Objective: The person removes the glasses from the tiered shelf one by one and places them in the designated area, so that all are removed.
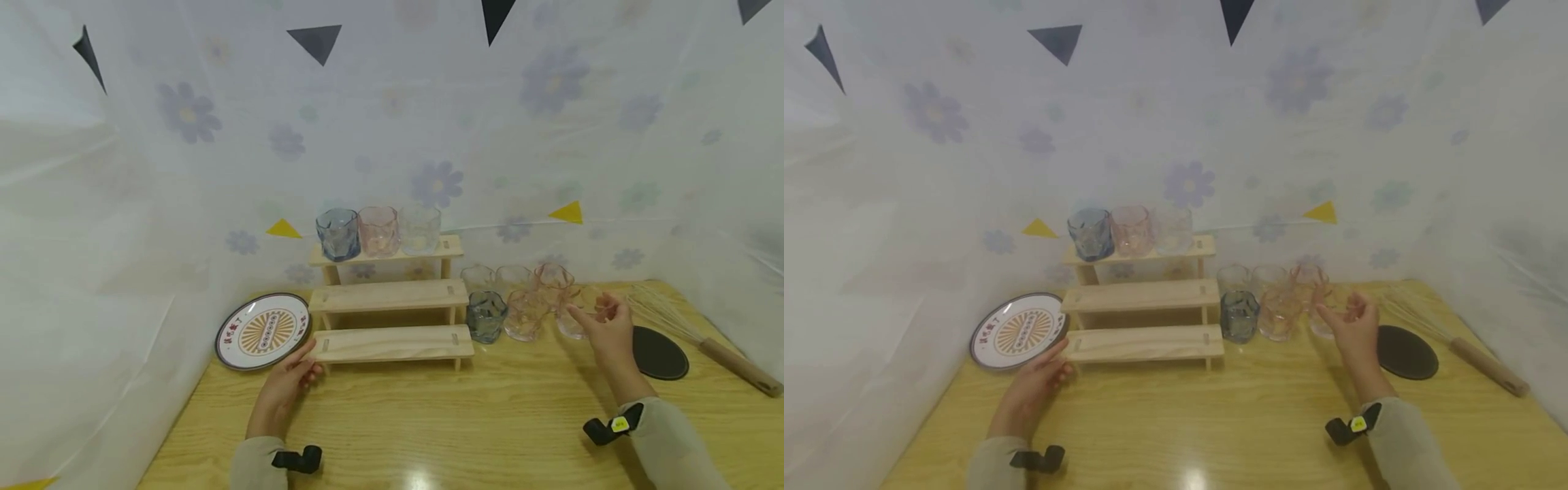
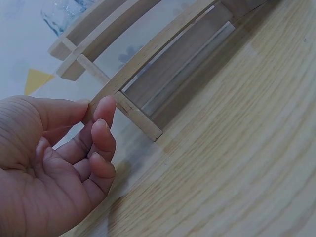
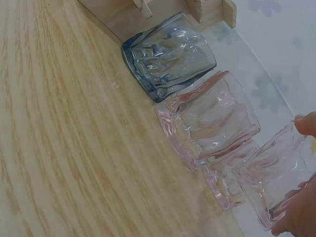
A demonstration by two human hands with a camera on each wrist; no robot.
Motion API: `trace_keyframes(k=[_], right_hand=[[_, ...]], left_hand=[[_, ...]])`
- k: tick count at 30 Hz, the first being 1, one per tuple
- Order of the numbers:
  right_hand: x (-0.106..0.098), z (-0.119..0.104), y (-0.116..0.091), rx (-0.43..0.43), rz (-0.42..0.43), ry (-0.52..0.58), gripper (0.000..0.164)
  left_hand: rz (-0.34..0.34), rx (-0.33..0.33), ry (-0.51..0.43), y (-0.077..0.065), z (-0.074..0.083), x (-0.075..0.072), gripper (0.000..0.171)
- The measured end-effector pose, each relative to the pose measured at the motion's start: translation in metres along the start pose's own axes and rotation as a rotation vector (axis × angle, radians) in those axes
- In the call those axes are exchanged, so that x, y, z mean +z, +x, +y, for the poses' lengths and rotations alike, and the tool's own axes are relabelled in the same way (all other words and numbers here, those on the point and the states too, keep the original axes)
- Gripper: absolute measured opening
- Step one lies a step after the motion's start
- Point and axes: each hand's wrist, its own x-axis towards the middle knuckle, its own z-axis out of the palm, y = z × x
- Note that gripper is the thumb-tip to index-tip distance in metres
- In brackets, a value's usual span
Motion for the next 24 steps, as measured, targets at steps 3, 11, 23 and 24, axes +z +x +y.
trace_keyframes(k=[3,11,23,24], right_hand=[[0.001,0.006,0.003,-0.001,-0.022,-0.006,0.082],[0.006,0.017,0.01,0.037,-0.069,-0.018,0.083],[0.018,0.023,0.013,0.079,-0.062,-0.033,0.088],[0.019,0.024,0.013,0.085,-0.061,-0.027,0.088]], left_hand=[[0.003,-0.002,-0.002,0.001,0.0,0.0,0.046],[0.009,-0.007,-0.024,0.002,0.0,0.001,0.047],[0.01,-0.019,-0.048,0.003,0.0,0.0,0.047],[0.012,-0.02,-0.05,0.003,0.0,0.0,0.047]])
